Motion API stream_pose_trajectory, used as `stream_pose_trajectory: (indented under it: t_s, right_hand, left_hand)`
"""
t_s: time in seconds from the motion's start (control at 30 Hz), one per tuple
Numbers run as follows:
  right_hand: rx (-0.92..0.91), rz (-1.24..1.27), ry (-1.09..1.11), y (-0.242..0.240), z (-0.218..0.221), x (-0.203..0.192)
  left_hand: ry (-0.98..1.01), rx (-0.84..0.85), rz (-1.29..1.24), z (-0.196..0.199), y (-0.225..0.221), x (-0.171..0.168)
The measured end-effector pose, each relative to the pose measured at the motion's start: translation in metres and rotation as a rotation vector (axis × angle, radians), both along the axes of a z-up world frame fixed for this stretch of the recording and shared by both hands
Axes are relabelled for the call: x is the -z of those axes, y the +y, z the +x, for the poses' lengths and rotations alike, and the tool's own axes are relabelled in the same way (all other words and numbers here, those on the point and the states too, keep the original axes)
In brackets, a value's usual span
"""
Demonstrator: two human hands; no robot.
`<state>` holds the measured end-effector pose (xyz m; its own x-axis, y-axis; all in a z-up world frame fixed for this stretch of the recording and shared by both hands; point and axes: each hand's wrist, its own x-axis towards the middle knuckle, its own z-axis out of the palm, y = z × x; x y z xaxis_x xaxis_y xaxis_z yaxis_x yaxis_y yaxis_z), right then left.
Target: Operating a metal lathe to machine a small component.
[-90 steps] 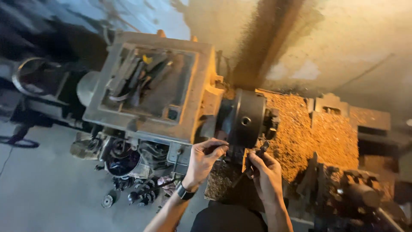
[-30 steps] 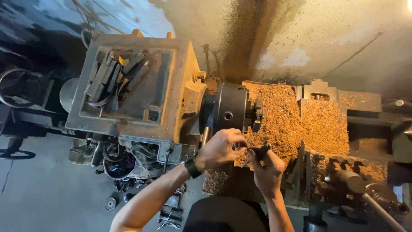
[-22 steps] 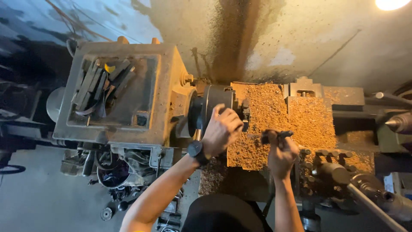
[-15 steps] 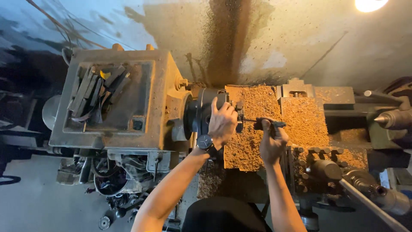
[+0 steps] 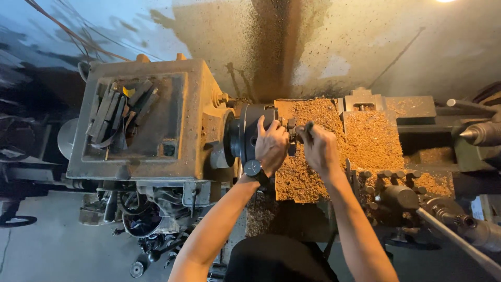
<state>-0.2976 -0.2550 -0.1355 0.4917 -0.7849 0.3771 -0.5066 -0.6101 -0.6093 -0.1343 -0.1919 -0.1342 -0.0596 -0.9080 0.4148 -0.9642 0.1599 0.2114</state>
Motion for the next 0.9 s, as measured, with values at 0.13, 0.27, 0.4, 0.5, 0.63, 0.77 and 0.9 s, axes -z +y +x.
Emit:
stream_pose_trajectory:
  t_s: [0.13,0.27,0.4,0.5,0.63,0.77,0.9]
  right_hand:
    - [-0.078,0.05,-0.046,-0.025,0.005,0.009]
    - [-0.074,0.06,-0.124,-0.022,0.011,0.001]
    - [-0.043,-0.022,-0.119,-0.023,0.014,0.002]
    - [-0.042,0.054,-0.099,-0.028,0.019,-0.004]
    - [-0.012,-0.061,-0.072,-0.037,0.019,0.013]
    - [-0.017,0.033,-0.086,-0.044,0.02,0.024]
    - [0.0,0.052,-0.057,-0.044,0.02,0.023]
  left_hand:
    - [0.024,-0.013,-0.005,0.001,-0.004,0.009]
    - [0.07,-0.023,-0.004,0.001,-0.003,0.008]
    - [0.043,0.006,-0.04,0.003,0.0,0.006]
    - [0.002,0.032,-0.047,0.004,0.003,-0.005]
    - [-0.017,0.046,-0.043,0.005,0.002,0.0]
    - [-0.029,0.041,-0.037,0.005,0.001,0.009]
    - [-0.049,0.039,-0.042,0.005,0.002,0.008]
